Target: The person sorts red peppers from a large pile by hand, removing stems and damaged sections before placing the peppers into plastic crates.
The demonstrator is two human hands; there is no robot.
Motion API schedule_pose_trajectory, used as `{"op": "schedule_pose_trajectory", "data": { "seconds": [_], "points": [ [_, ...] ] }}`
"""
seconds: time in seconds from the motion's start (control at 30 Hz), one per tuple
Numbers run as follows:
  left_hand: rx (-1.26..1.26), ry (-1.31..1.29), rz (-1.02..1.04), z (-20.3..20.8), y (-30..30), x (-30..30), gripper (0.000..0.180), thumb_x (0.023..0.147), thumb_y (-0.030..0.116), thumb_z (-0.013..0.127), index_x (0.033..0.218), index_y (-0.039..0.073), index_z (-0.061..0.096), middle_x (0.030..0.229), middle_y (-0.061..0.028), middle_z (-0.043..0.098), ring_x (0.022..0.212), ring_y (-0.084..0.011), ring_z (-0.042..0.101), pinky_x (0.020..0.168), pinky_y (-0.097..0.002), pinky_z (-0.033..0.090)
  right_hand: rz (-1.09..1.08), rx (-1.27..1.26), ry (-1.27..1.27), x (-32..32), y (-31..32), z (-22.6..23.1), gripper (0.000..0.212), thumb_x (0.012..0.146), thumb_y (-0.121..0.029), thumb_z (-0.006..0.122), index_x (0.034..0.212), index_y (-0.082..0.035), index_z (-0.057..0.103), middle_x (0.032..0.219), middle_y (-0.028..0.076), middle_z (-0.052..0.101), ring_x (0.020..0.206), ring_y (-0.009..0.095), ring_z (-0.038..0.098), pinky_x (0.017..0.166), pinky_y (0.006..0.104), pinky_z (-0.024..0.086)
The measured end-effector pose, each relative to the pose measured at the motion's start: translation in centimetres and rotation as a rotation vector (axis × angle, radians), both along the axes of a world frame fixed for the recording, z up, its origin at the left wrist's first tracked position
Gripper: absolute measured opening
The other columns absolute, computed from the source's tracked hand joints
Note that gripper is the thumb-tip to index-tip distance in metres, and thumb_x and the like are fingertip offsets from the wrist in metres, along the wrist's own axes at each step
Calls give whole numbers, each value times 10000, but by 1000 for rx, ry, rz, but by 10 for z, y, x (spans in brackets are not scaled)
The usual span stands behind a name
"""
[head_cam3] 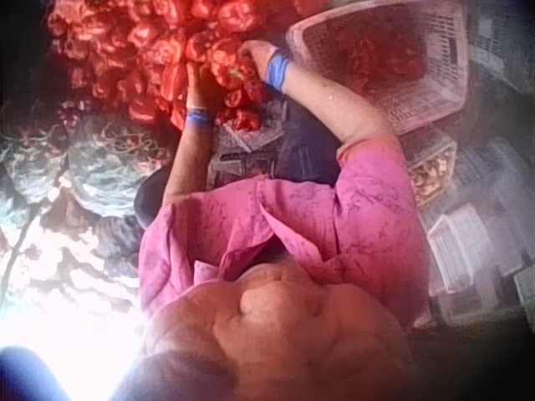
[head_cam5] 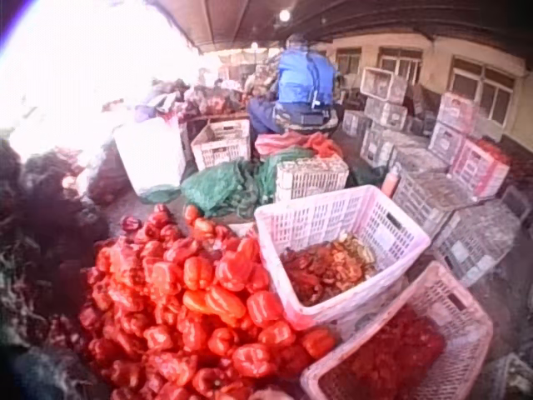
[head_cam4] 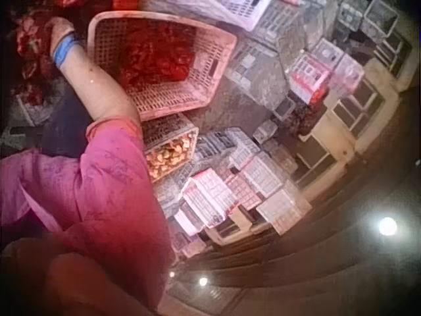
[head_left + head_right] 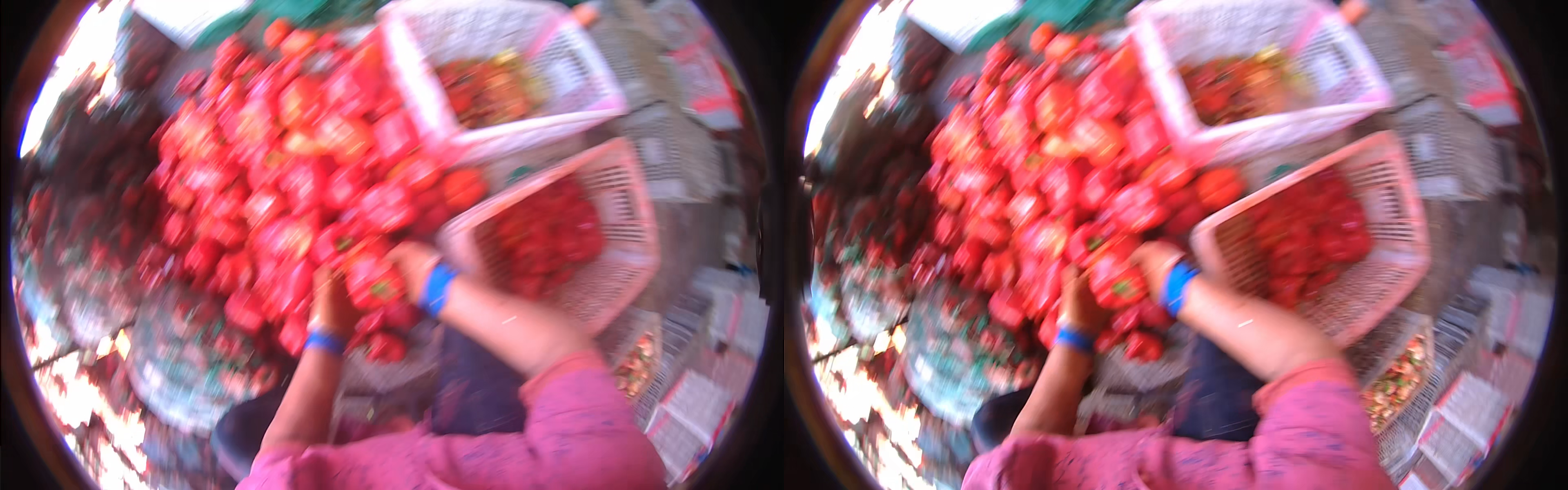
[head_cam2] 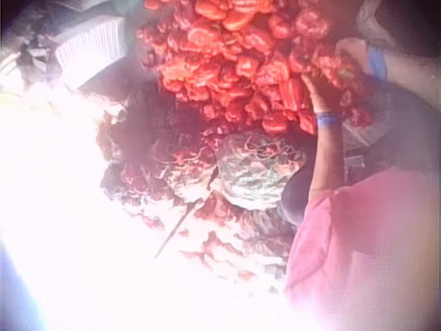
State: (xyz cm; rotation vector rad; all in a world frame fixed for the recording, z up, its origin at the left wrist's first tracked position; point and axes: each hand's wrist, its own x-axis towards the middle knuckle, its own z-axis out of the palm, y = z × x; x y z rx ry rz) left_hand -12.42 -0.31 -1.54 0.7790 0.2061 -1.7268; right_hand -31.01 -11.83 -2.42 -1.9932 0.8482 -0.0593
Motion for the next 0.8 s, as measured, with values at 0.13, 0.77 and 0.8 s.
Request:
{"op": "schedule_pose_trajectory", "data": {
  "seconds": [0.13, 0.77, 0.8],
  "points": [
    [-108, -57, -49, 50, -45, -21, 710, 974, 606, 473, 1452, 80, 485, 1464, -157, 529, 1310, -373, 532, 1085, -563, 436, 228, -255, 319, 36, -29, 49, 267, 955, -171, 530, 1129, -74, 706, 1166, 203, 697, 1088, 351, 680, 945, 436, 540],
    [-387, -300, -45, 130, -139, -61, 508, 882, 228, 583, 1350, 34, 543, 1301, -178, 629, 1135, -332, 633, 1011, -443, 512, -620, -68, -585, -30, -65, 164, 323, 881, -77, 655, 1194, 1, 638, 1187, 114, 659, 1162, 219, 616, 1022, 344, 483],
    [-307, 37, 45, 132, -139, -64, 540, 872, 183, 586, 1390, 44, 516, 1301, -177, 625, 1104, -334, 643, 995, -432, 521, -662, -19, -638, -29, -67, 161, 302, 894, -69, 642, 1187, 6, 641, 1162, 92, 670, 1126, 192, 626, 1006, 330, 490]
  ]
}}
